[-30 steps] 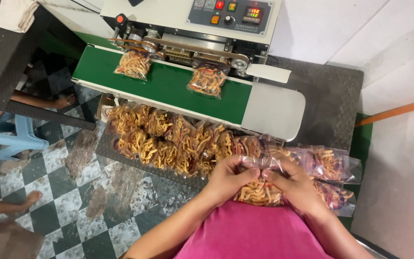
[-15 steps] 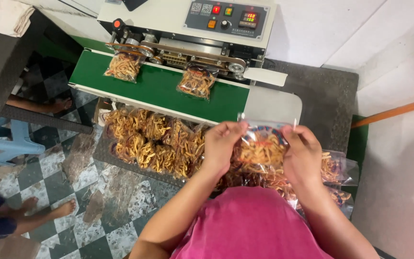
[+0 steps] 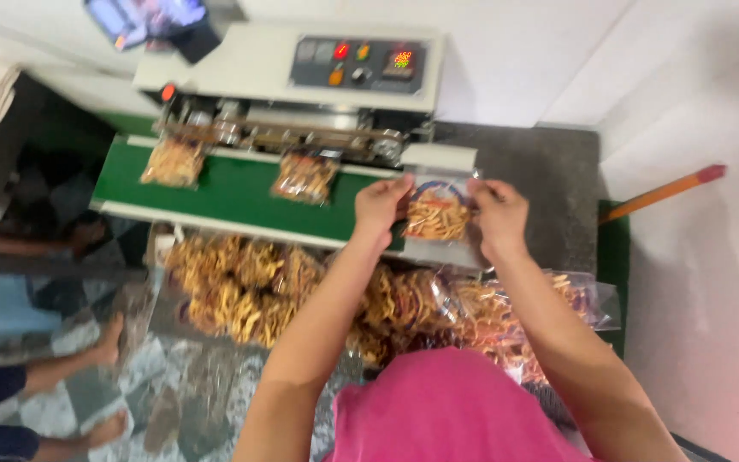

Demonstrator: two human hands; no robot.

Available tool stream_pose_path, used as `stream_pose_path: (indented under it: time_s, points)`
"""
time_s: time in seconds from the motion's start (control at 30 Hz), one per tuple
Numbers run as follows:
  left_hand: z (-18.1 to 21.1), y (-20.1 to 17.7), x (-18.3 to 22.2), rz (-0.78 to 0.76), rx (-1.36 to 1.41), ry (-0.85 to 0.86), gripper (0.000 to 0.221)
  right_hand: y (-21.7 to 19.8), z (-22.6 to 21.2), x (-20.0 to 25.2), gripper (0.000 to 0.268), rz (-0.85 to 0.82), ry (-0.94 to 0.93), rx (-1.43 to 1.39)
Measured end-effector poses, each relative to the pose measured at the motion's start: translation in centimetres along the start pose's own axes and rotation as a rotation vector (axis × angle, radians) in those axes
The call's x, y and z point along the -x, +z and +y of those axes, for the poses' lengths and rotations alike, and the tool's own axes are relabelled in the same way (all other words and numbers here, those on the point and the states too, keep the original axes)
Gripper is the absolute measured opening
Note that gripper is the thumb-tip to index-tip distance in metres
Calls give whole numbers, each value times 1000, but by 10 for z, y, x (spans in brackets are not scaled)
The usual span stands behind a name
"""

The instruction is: The person is picking up small plastic bags filled with snacks and placing them onto the conveyor belt of a continuous band sealer machine to seal them.

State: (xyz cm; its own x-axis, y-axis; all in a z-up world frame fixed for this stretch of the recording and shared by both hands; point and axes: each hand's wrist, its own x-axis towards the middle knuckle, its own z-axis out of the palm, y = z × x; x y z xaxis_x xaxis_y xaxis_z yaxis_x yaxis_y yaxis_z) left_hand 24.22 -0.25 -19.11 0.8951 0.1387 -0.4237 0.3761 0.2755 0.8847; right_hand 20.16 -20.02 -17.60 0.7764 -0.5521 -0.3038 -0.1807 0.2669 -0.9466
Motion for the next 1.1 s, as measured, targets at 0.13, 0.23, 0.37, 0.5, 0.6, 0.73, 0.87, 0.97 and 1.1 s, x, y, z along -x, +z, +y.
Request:
stream_pose_path:
  time_s: [0.13, 0.23, 0.37, 0.5, 0.6, 0.73, 0.87, 0.97, 1.1]
  points:
    - [52, 12, 22, -52, 25, -81, 22, 8, -41, 14, 21, -8, 14, 53]
    - [49, 10, -5, -31, 14, -139, 25, 21, -47, 6, 18, -29, -71, 149]
    - [35, 3, -32, 46, -1, -137, 27, 31, -24, -24, 22, -29, -185, 260]
    - [34, -5, -46, 76, 10, -135, 25, 42, -41, -10, 26, 4, -250, 400]
    - [47, -6, -37, 62, 12, -139, 25, 39, -26, -29, 28, 45, -298, 561]
    - [48, -16, -38, 45, 13, -131, 27, 43, -33, -20, 34, 46, -348, 640]
    - [87, -31, 23, 25, 58, 38, 27, 43, -36, -12, 40, 42, -378, 696]
    - [127, -64, 106, 83, -118, 426, 23, 44, -35, -13, 42, 43, -406, 692]
    - [100, -172, 139, 434, -472, 912, 21, 47, -33, -12, 45, 79, -466, 704]
